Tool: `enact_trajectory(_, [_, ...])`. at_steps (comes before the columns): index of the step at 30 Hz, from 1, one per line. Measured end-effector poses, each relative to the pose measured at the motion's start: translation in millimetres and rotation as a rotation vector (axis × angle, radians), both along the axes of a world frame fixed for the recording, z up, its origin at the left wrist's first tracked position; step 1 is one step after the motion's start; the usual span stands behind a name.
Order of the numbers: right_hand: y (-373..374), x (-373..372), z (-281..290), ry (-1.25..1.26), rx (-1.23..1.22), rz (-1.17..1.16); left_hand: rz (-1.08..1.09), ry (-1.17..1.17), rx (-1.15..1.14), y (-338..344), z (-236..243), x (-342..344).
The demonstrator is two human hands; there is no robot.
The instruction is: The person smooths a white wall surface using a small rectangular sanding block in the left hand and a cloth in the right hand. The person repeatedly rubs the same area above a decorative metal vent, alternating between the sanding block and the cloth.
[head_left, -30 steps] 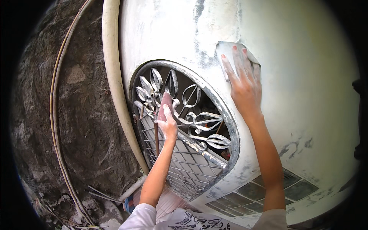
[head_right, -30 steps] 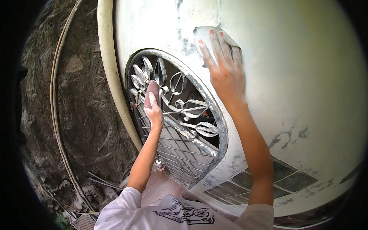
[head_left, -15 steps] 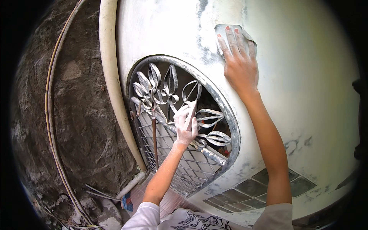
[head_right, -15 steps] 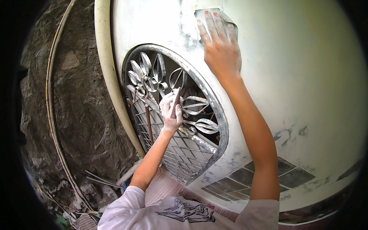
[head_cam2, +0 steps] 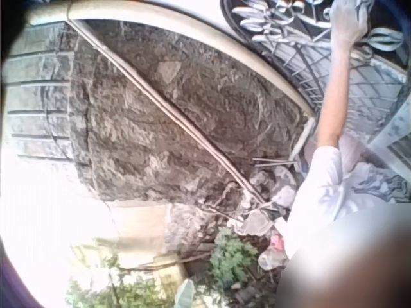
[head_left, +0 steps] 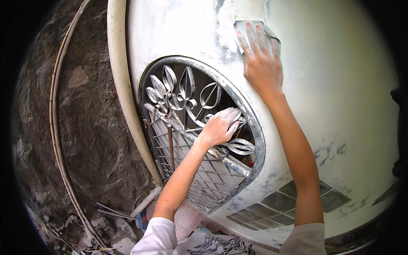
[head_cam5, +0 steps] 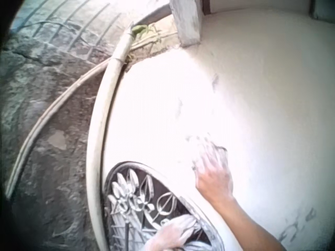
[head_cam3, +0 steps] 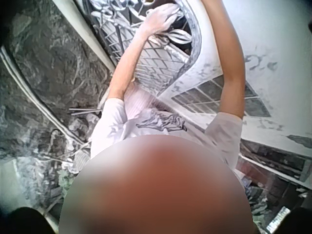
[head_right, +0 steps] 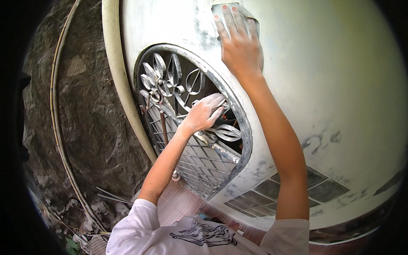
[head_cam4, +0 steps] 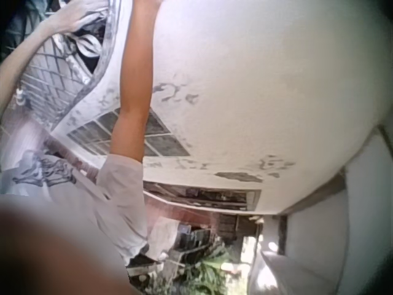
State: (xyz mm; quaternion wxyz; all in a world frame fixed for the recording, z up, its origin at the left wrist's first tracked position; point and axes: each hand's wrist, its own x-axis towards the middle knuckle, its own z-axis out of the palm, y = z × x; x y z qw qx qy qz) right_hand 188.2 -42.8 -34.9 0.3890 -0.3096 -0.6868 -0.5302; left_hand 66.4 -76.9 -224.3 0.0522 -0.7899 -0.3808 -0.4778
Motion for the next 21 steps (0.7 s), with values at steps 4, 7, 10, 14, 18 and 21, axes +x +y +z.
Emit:
enact_trajectory(4, [0, -4, -3, -0.035, -0.036, 0.007, -0.088, 0.023, -0.035, 4, 0, -4])
enact_trajectory(7, [4, -13, -4, -0.108, -0.044, 0.012, -0.123, -0.039, -0.049, 8, -5, -4])
enact_trajectory(10, [11, -23, 6, -0.14, -0.044, 0.039, -0.193, -0.098, -0.033, 14, -9, -5])
enact_trajectory(14, [24, -40, 35, -0.117, 0.062, -0.023, -0.324, -0.304, -0.325, 22, -8, -15])
enact_trajectory(18, [28, -46, 45, -0.105, 0.089, -0.023, -0.434, -0.495, -0.304, 24, -7, -22])
enact_trajectory(21, [28, -43, 42, -0.151, 0.105, -0.029, -0.242, -0.405, -0.128, 26, -8, -14])
